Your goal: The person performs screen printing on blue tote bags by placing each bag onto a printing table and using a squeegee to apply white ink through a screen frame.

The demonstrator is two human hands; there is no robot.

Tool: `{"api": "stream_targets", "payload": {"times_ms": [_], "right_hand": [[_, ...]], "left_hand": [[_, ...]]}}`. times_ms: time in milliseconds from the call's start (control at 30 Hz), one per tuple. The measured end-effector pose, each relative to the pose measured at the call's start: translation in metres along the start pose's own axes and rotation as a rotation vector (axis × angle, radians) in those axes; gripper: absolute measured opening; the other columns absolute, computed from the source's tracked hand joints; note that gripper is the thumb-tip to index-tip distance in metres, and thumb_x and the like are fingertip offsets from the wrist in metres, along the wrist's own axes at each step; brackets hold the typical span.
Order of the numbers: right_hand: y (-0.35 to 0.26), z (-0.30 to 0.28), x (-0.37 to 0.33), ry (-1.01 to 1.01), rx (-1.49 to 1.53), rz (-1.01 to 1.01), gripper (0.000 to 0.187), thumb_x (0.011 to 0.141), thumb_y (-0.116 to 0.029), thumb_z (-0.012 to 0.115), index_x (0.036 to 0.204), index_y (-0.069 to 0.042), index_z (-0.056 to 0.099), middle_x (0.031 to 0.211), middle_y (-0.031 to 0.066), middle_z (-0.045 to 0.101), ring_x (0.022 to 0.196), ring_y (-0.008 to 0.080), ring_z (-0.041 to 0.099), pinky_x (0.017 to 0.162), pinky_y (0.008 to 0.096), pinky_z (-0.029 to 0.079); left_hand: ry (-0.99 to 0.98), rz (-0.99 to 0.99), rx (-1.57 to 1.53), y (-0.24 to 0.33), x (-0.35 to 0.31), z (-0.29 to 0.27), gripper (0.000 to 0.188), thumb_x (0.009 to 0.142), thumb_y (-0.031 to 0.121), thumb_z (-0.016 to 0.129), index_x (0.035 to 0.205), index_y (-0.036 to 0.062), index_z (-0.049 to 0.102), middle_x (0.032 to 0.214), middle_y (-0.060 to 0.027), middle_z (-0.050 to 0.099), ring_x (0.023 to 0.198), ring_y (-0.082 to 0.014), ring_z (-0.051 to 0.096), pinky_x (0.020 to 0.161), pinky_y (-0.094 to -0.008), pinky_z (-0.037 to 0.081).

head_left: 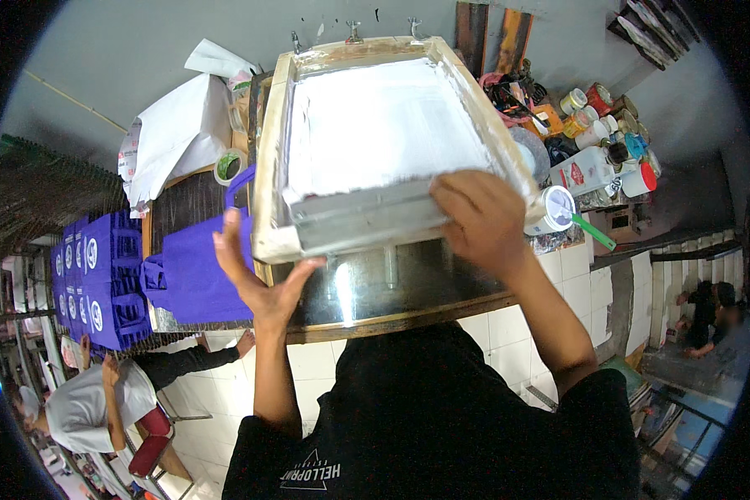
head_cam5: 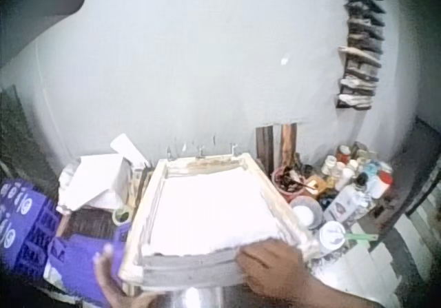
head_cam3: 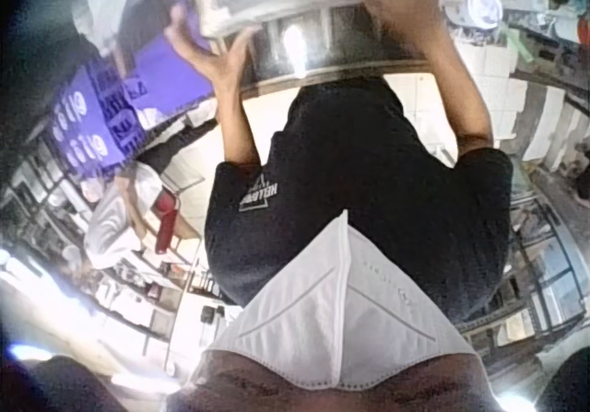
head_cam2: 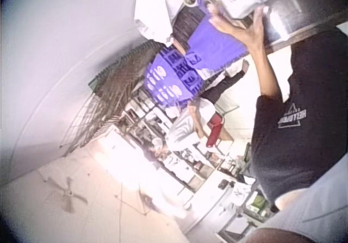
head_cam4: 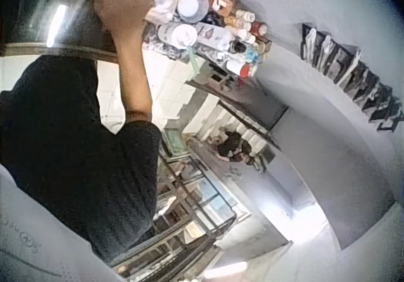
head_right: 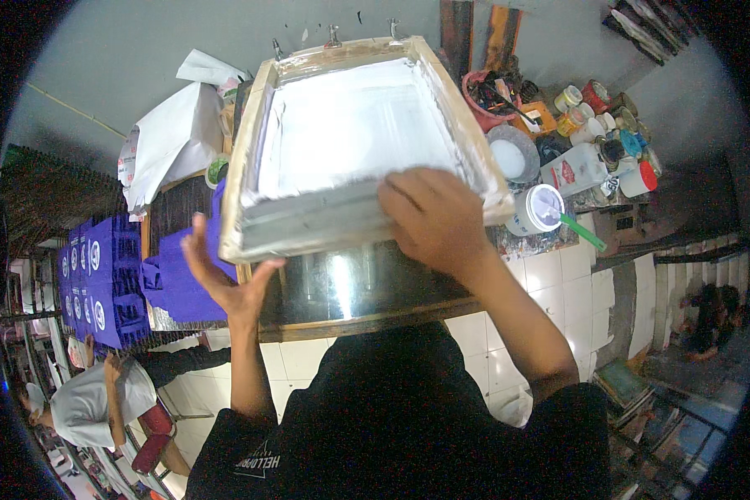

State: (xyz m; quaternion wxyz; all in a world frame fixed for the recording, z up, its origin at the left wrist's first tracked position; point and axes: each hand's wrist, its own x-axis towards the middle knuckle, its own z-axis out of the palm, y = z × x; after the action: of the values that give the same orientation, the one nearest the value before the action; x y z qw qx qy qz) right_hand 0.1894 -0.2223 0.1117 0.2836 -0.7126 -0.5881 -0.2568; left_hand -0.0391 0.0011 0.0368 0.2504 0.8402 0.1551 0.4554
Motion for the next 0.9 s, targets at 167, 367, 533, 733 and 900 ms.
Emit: {"api": "stream_targets", "payload": {"times_ms": [167,367,533,733,900], "right_hand": [[0.025,-0.032,0.081,0.134,-0.143,-0.106,0.02,0.073,-0.017,0.073,0.09,-0.011,0.065,0.089,0.0042,0.066,0.08,0.0258,0.066,0.069,0.0398,0.051],[0.046,-0.045,0.133,0.209,-0.18,-0.132,0.018,0.082,-0.025,0.076,0.085,-0.009,0.069,0.078,0.0096,0.067,0.071,0.03,0.065,0.064,0.0405,0.05],[0.049,-0.061,0.162,0.086,-0.176,-0.016,0.026,0.089,-0.03,0.074,0.091,-0.004,0.075,0.076,0.0162,0.069,0.065,0.0302,0.065,0.06,0.0393,0.05],[0.045,-0.076,0.2,-0.04,-0.08,0.299,0.029,0.089,-0.033,0.072,0.092,-0.004,0.075,0.074,0.0196,0.068,0.065,0.0331,0.066,0.062,0.0431,0.049],[0.05,-0.078,0.232,-0.01,-0.077,0.281,0.034,0.087,-0.035,0.075,0.099,-0.004,0.077,0.079,0.0172,0.073,0.068,0.0305,0.068,0.066,0.0416,0.051]], "left_hand": [[-0.155,-0.143,0.353,0.003,0.026,0.041,0.105,0.071,0.038,0.093,0.154,0.009,0.036,0.156,-0.0155,0.042,0.142,-0.0345,0.042,0.121,-0.0535,0.018],[-0.104,0.136,0.408,0.003,0.042,0.057,0.026,0.083,0.008,0.074,0.109,0.0097,0.075,0.109,-0.0032,0.071,0.114,-0.022,0.061,0.1,-0.0432,0.029],[-0.191,0.114,0.466,-0.006,0.015,0.038,0.032,0.086,0.019,0.076,0.116,0.01,0.073,0.118,-0.0041,0.07,0.123,-0.0235,0.058,0.105,-0.0447,0.028],[-0.243,-0.24,0.401,-0.042,0.007,0.018,0.059,0.089,0.042,0.075,0.134,0.0065,0.062,0.133,-0.0144,0.063,0.13,-0.0306,0.053,0.112,-0.0506,0.024],[-0.291,-0.77,0.591,-0.096,0.033,0.029,0.064,0.09,0.04,0.075,0.133,-0.0039,0.06,0.131,-0.0221,0.063,0.124,-0.0357,0.057,0.112,-0.0524,0.031]]}}
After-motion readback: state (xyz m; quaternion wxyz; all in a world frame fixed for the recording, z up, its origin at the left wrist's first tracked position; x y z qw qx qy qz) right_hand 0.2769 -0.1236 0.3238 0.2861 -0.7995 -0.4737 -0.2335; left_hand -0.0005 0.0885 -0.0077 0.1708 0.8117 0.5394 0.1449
